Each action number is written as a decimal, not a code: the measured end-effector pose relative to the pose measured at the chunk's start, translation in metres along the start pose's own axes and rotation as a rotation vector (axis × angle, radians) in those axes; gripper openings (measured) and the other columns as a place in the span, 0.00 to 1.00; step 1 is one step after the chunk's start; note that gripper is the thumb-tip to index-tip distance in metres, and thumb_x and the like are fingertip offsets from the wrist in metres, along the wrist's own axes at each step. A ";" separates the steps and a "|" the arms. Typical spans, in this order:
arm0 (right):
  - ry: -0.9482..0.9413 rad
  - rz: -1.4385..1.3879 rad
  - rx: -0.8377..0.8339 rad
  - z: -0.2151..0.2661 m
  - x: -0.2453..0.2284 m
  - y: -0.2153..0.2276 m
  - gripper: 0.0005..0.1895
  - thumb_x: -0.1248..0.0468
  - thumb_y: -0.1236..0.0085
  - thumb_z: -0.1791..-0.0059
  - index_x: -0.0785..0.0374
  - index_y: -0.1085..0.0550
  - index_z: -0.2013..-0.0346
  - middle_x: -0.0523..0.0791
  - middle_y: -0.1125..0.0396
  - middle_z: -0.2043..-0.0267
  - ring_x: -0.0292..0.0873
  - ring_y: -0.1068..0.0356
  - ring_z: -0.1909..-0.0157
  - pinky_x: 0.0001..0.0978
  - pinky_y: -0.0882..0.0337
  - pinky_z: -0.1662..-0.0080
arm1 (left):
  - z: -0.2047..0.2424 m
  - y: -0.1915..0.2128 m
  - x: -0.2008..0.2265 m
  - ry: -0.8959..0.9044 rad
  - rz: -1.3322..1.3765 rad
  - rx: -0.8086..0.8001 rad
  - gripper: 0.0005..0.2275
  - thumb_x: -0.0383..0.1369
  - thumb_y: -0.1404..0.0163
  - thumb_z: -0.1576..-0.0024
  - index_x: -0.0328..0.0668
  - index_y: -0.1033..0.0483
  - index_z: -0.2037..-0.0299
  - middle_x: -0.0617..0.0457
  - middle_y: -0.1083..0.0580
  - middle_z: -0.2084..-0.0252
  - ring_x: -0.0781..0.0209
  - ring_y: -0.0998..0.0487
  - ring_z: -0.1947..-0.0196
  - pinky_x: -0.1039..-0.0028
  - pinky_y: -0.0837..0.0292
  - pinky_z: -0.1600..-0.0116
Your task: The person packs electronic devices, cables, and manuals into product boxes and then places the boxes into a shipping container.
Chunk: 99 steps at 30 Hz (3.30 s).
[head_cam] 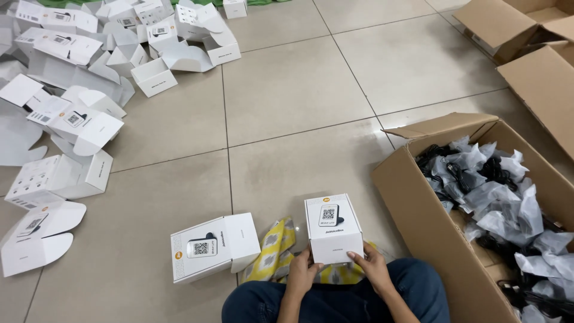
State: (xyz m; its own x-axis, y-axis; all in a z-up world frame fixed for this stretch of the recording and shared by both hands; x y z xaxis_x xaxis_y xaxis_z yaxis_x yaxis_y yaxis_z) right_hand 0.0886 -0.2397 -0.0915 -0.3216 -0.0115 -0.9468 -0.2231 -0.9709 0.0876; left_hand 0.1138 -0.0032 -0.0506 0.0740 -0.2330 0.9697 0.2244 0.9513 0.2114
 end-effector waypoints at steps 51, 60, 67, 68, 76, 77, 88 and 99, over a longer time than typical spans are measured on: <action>0.562 -0.159 0.576 0.261 -0.130 0.176 0.46 0.48 0.42 0.48 0.65 0.51 0.25 0.53 0.51 0.25 0.48 0.50 0.24 0.40 0.43 0.30 | 0.100 -0.179 0.175 -0.317 0.457 -0.295 0.33 0.51 0.50 0.40 0.31 0.41 0.35 0.44 0.33 0.40 0.56 0.31 0.41 0.66 0.39 0.33; 0.113 0.074 1.438 0.564 0.013 0.294 0.37 0.37 0.69 0.38 0.65 0.40 0.75 0.41 0.49 0.74 0.36 0.53 0.70 0.36 0.52 0.68 | 0.313 -0.371 0.254 -0.099 0.586 -1.106 0.34 0.48 0.39 0.44 0.32 0.42 0.39 0.43 0.33 0.43 0.55 0.30 0.40 0.65 0.31 0.35; -0.161 0.072 1.637 0.636 -0.054 0.289 0.34 0.47 0.62 0.44 0.70 0.49 0.33 0.49 0.36 0.46 0.43 0.27 0.55 0.36 0.25 0.64 | 0.399 -0.414 0.269 -0.076 0.171 -1.334 0.29 0.46 0.48 0.39 0.29 0.38 0.38 0.36 0.27 0.45 0.54 0.22 0.48 0.67 0.22 0.47; -0.162 0.056 1.682 0.639 -0.042 0.285 0.36 0.53 0.56 0.45 0.69 0.54 0.29 0.52 0.40 0.41 0.45 0.27 0.55 0.38 0.25 0.63 | 0.404 -0.413 0.276 -0.158 0.128 -1.320 0.28 0.44 0.48 0.38 0.29 0.38 0.36 0.36 0.27 0.44 0.52 0.22 0.49 0.66 0.22 0.48; 0.088 0.200 1.752 0.625 -0.039 0.290 0.50 0.72 0.43 0.47 0.66 0.64 0.20 0.54 0.66 0.20 0.47 0.36 0.40 0.39 0.27 0.40 | 0.432 -0.414 0.301 -0.437 0.054 -1.283 0.27 0.32 0.51 0.36 0.30 0.44 0.28 0.34 0.34 0.34 0.43 0.24 0.44 0.61 0.27 0.42; 0.078 0.238 1.726 0.622 -0.038 0.290 0.51 0.73 0.43 0.48 0.65 0.65 0.20 0.54 0.69 0.19 0.47 0.37 0.39 0.40 0.29 0.38 | 0.434 -0.415 0.300 -0.431 0.071 -1.298 0.29 0.32 0.51 0.36 0.29 0.47 0.27 0.33 0.37 0.32 0.42 0.25 0.42 0.60 0.28 0.40; 0.057 0.355 1.636 0.615 -0.025 0.295 0.55 0.69 0.39 0.50 0.63 0.66 0.19 0.56 0.78 0.17 0.53 0.42 0.30 0.44 0.33 0.32 | 0.441 -0.423 0.263 -0.591 0.172 -1.344 0.31 0.36 0.56 0.30 0.29 0.55 0.22 0.31 0.50 0.22 0.39 0.33 0.31 0.58 0.37 0.29; 0.410 0.469 1.453 0.532 -0.053 0.214 0.22 0.73 0.44 0.48 0.66 0.33 0.39 0.50 0.45 0.30 0.39 0.35 0.52 0.28 0.32 0.49 | 0.308 -0.356 0.258 -0.464 0.182 -1.113 0.25 0.37 0.56 0.33 0.34 0.42 0.28 0.37 0.31 0.35 0.48 0.22 0.47 0.64 0.27 0.42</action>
State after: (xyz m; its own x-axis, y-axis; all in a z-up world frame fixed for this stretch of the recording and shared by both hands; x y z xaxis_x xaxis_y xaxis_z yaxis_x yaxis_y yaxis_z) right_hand -0.4323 -0.3197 0.1420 -0.4059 -0.5277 -0.7462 -0.9122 0.1829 0.3668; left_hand -0.2465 -0.3400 0.1619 -0.1119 0.1971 0.9740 0.9738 0.2168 0.0680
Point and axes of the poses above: each hand's wrist, its own z-axis away from the middle knuckle, its own y-axis out of the back of the hand, x = y × z, the point moved 7 cm from there along -z, towards the middle knuckle
